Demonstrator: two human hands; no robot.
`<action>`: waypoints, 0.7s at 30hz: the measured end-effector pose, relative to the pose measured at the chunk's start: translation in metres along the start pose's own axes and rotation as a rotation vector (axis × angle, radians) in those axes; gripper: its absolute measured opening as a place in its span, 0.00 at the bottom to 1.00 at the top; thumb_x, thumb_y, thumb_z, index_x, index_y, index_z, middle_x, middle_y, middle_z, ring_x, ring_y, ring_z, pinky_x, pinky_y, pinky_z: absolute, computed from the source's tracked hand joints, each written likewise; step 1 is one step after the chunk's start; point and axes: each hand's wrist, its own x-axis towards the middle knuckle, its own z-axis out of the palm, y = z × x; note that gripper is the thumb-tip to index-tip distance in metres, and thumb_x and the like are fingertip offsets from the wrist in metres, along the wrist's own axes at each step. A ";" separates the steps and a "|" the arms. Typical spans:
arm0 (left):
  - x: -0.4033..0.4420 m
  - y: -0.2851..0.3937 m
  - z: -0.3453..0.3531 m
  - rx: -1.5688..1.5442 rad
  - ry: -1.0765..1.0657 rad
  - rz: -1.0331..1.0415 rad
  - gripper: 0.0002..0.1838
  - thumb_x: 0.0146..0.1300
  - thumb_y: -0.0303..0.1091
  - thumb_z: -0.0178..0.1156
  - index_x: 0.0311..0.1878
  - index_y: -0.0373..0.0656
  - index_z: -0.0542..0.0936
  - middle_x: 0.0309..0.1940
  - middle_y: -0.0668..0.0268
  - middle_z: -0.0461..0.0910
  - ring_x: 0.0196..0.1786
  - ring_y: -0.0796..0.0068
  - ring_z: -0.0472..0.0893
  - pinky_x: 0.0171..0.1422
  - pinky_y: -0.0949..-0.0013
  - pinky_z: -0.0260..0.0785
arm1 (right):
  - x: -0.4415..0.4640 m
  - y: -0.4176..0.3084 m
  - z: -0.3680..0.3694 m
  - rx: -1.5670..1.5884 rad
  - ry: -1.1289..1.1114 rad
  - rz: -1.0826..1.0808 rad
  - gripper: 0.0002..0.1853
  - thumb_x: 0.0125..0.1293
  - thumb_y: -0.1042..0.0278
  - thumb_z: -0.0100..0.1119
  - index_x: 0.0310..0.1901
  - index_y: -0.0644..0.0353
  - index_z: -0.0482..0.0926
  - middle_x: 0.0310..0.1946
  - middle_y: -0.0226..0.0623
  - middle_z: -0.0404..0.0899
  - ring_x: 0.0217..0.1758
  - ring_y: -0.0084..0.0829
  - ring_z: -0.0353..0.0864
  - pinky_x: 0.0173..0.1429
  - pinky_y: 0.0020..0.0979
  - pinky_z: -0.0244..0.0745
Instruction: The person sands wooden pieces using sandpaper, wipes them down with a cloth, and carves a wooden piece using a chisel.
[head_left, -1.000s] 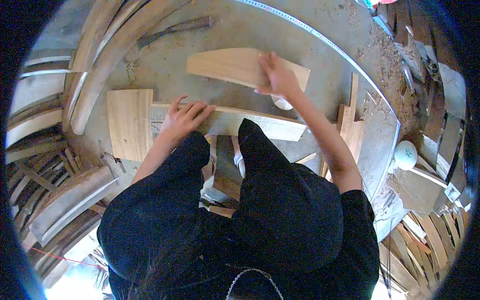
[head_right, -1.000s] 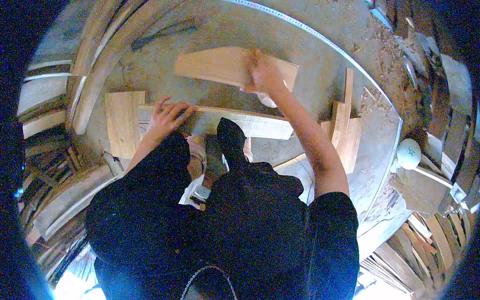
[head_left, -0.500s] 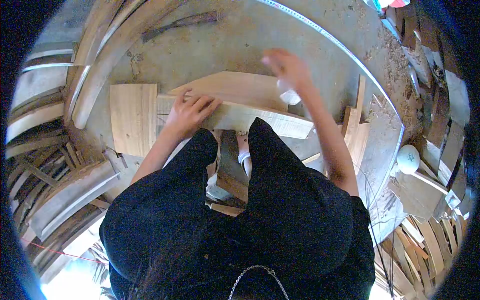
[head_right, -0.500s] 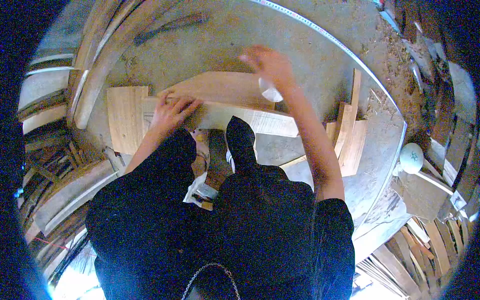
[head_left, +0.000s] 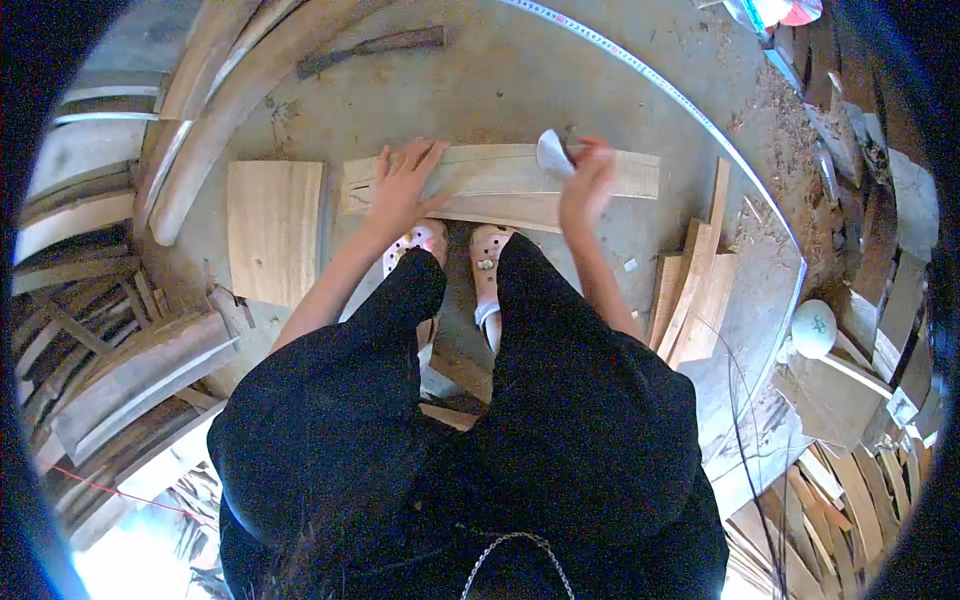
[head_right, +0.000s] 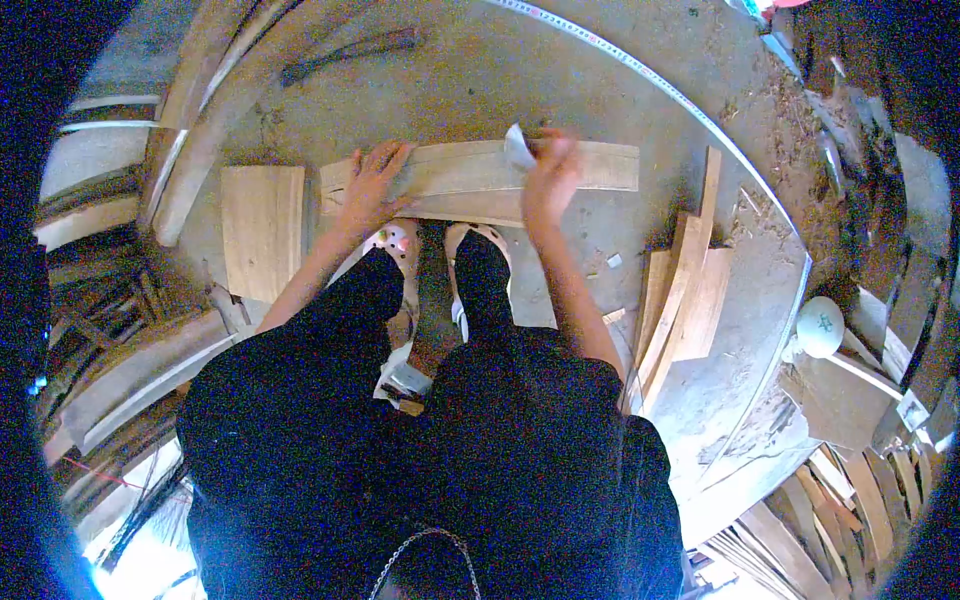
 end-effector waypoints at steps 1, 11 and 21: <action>0.000 -0.001 0.001 0.006 0.022 0.020 0.45 0.47 0.47 0.66 0.68 0.53 0.56 0.64 0.65 0.60 0.69 0.64 0.58 0.72 0.46 0.40 | -0.009 0.010 0.002 -0.162 -0.169 -0.298 0.15 0.66 0.58 0.48 0.45 0.60 0.75 0.33 0.38 0.71 0.37 0.33 0.70 0.43 0.33 0.67; -0.004 -0.005 0.009 0.033 0.030 0.056 0.47 0.48 0.49 0.65 0.70 0.51 0.52 0.67 0.66 0.56 0.71 0.64 0.53 0.72 0.46 0.38 | -0.045 -0.005 -0.009 -0.722 -0.465 -0.646 0.37 0.57 0.49 0.58 0.66 0.52 0.59 0.66 0.38 0.57 0.68 0.39 0.56 0.70 0.50 0.43; 0.000 -0.008 0.000 0.002 -0.090 0.047 0.49 0.47 0.46 0.66 0.70 0.54 0.49 0.68 0.67 0.54 0.72 0.65 0.51 0.72 0.45 0.36 | -0.036 0.021 0.021 -0.793 -0.813 -0.579 0.35 0.61 0.43 0.49 0.67 0.47 0.57 0.70 0.32 0.53 0.74 0.31 0.47 0.73 0.49 0.33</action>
